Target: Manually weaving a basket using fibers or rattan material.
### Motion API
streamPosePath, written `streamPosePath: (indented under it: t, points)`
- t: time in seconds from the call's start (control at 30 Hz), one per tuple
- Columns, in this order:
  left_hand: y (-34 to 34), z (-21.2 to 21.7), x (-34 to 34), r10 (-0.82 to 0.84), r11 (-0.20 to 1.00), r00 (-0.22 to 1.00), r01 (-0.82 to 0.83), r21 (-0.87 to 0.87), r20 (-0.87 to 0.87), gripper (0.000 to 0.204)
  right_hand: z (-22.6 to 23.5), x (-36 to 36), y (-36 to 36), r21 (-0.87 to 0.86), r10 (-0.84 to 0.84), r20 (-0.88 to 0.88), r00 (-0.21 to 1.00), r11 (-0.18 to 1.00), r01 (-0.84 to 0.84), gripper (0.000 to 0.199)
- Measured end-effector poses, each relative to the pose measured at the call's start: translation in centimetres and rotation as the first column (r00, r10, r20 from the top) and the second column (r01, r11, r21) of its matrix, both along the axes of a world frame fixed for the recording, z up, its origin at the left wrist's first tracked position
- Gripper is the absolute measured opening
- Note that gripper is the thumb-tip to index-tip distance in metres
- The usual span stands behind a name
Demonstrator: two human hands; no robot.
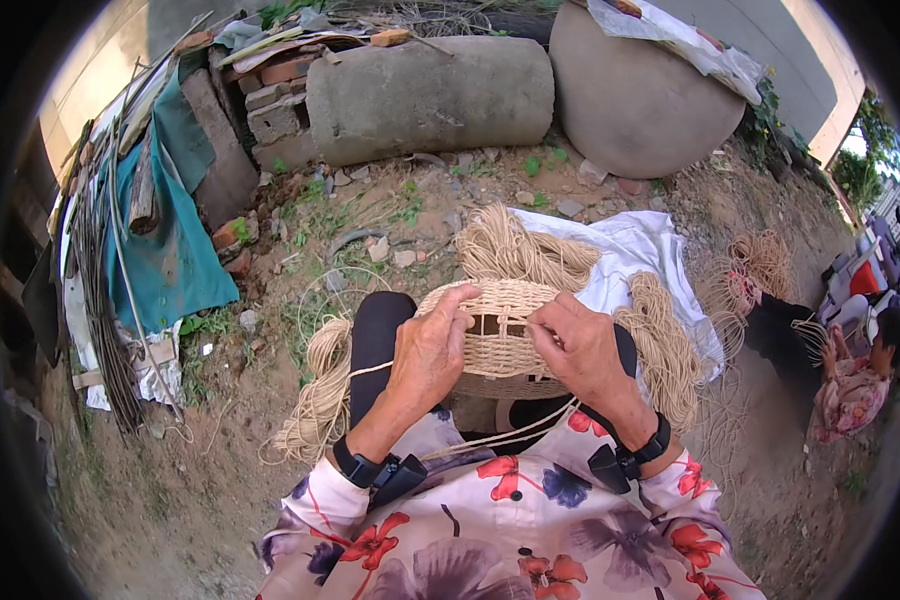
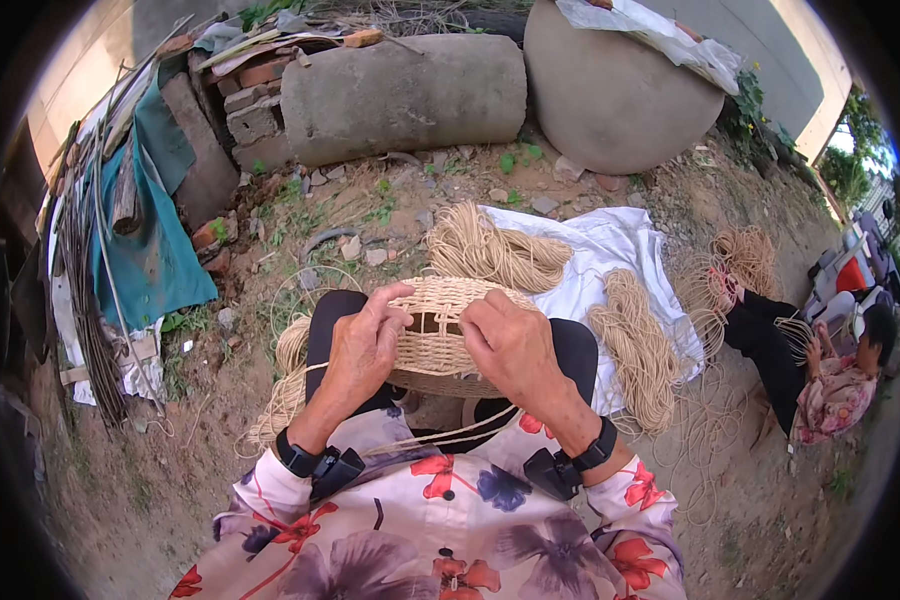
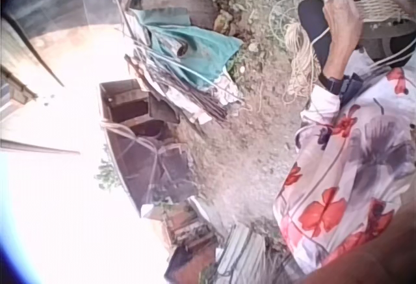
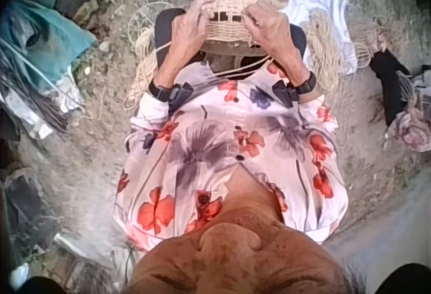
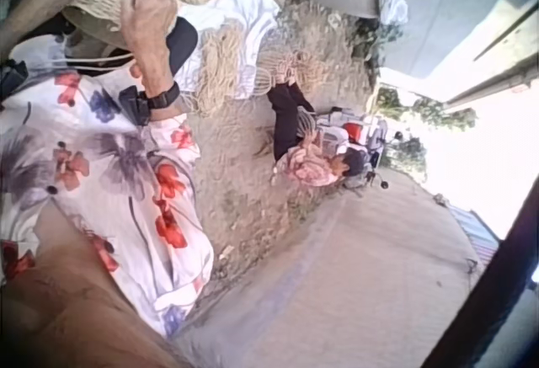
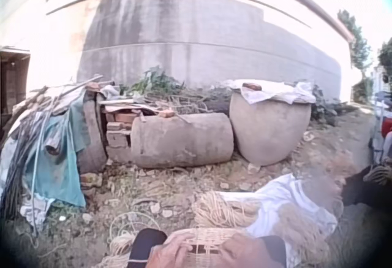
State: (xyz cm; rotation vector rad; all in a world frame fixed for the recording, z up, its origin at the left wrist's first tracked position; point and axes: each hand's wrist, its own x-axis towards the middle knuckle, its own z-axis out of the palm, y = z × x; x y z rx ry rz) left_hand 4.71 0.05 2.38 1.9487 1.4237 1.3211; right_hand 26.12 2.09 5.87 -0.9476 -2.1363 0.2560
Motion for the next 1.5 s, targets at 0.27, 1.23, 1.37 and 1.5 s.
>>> streamPosePath:
  t: [0.27, 1.23, 1.37, 1.5]
  points:
    - [-0.2, 0.1, 1.1, -0.039, 0.999, 0.929, 0.05, 0.019, -0.369, 0.058, -1.1, -0.4, 1.7, 0.042, 0.124, 0.265, 0.956, 0.989, -0.14, 0.006]
    - [2.1, -3.2, -15.4, 0.662, 0.749, 0.673, -0.614, 0.25, -0.331, 0.032, -0.3, 11.9, 3.7, -0.243, -0.405, -0.717, 0.567, 0.908, 0.341, 0.01]
    - [-3.5, -6.3, -36.2, 0.813, 0.491, 0.33, -0.832, 0.26, -0.481, 0.03, -3.8, 22.3, 6.8, -0.526, -0.614, -0.624, 0.484, 0.788, 0.321, 0.014]
    - [-4.4, -7.1, -37.2, 0.752, 0.542, 0.342, -0.808, 0.231, -0.564, 0.035, -7.2, 21.5, 5.1, -0.739, -0.702, -0.456, 0.547, 0.641, 0.207, 0.027]
